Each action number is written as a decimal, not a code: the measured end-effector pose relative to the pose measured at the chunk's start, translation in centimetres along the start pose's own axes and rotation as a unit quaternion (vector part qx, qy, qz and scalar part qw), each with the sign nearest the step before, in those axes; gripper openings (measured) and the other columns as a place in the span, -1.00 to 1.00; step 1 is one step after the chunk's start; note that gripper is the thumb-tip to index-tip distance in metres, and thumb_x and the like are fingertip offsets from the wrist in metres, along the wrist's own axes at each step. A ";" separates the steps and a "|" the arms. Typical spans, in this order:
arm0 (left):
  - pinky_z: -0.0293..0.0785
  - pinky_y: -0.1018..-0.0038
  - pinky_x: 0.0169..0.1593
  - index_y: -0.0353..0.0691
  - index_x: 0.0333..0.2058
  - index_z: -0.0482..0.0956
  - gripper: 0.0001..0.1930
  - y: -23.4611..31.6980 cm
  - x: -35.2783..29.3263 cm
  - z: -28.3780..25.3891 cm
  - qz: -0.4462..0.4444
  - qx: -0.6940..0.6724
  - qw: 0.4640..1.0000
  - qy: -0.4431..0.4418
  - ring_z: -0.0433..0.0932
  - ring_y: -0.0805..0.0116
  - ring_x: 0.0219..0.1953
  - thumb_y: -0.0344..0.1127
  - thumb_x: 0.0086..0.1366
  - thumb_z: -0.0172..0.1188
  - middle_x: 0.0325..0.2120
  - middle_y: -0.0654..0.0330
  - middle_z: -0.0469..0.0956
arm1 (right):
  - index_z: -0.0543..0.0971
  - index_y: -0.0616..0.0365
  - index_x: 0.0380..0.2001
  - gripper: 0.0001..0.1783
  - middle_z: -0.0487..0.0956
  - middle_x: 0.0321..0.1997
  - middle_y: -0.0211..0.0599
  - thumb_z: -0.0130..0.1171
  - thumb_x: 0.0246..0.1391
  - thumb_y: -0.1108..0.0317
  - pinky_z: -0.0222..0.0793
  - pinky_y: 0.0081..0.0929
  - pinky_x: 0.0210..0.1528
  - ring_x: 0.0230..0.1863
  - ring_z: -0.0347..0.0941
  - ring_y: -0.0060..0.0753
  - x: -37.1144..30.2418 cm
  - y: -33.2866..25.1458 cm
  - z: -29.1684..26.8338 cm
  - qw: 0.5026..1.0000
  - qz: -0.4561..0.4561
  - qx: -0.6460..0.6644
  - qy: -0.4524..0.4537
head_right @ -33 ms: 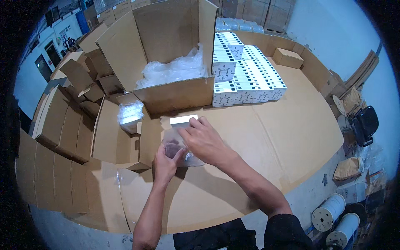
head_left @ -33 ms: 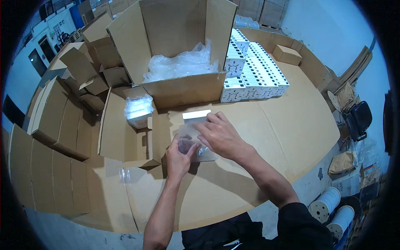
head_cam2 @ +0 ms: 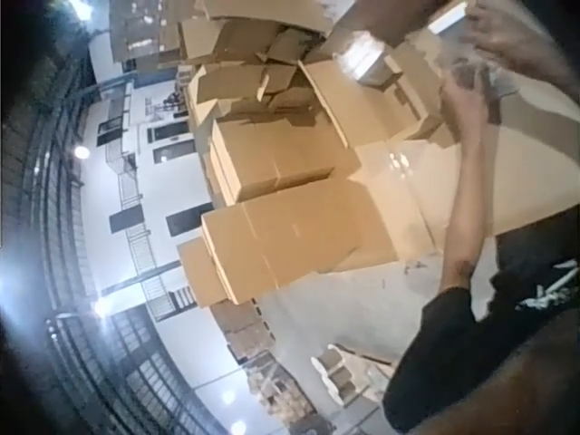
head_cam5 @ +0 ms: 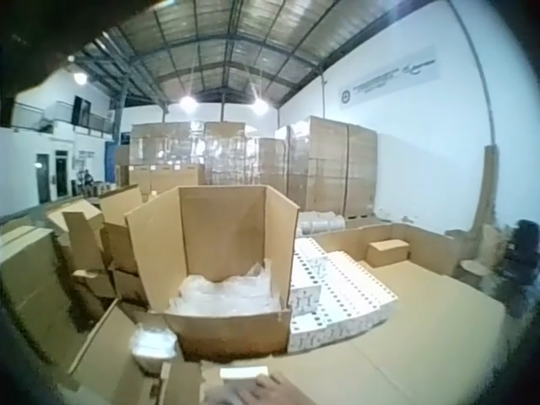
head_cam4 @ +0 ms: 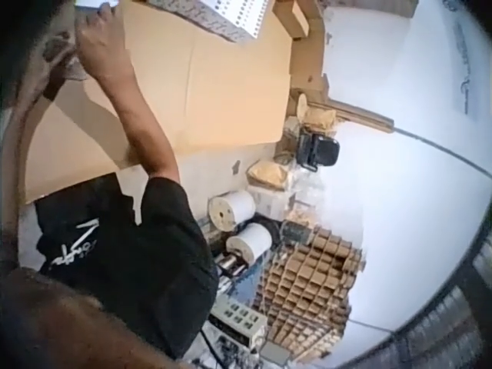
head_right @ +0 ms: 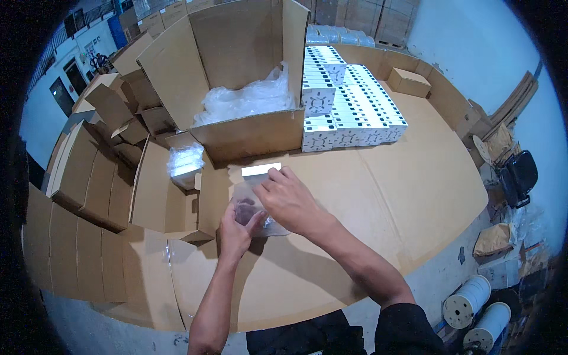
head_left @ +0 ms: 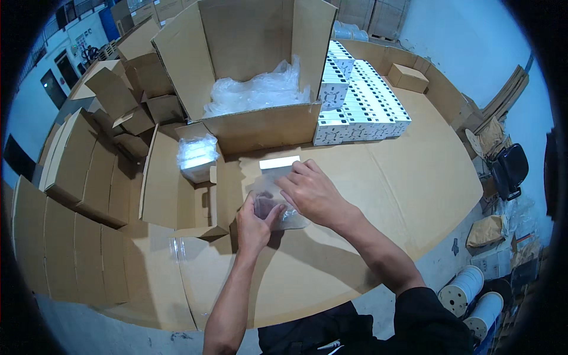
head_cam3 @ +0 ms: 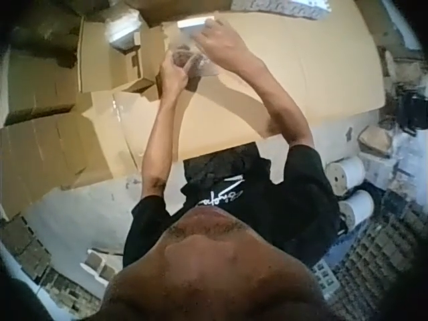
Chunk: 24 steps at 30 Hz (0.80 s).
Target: Packing small white product boxes into individual plastic bags and then into larger shipping boxes in a warehouse environment.
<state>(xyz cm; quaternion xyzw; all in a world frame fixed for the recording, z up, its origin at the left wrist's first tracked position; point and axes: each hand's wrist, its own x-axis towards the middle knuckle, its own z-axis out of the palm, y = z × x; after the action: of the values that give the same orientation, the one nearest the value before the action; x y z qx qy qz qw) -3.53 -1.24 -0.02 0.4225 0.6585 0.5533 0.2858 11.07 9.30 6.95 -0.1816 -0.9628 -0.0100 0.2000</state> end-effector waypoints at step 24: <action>0.58 0.39 -0.08 -0.29 -0.07 0.54 -0.49 -0.2 0.3 -1.1 -0.020 -0.002 0.996 -0.090 0.68 0.36 -0.22 -0.32 0.03 0.56 -0.25 0.12 0.70 | 0.55 0.21 -0.02 -0.72 0.63 -0.12 -0.34 -0.10 0.38 0.37 0.32 -0.50 0.08 -0.14 0.49 -0.55 -0.6 4.4 3.3 0.745 0.246 0.564 0.256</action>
<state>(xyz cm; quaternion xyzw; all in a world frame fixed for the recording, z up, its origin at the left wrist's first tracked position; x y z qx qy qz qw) -4.64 -1.54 0.10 0.4567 0.6375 0.5084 0.3558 11.91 13.50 3.49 -0.2567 -0.6275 0.5388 0.5000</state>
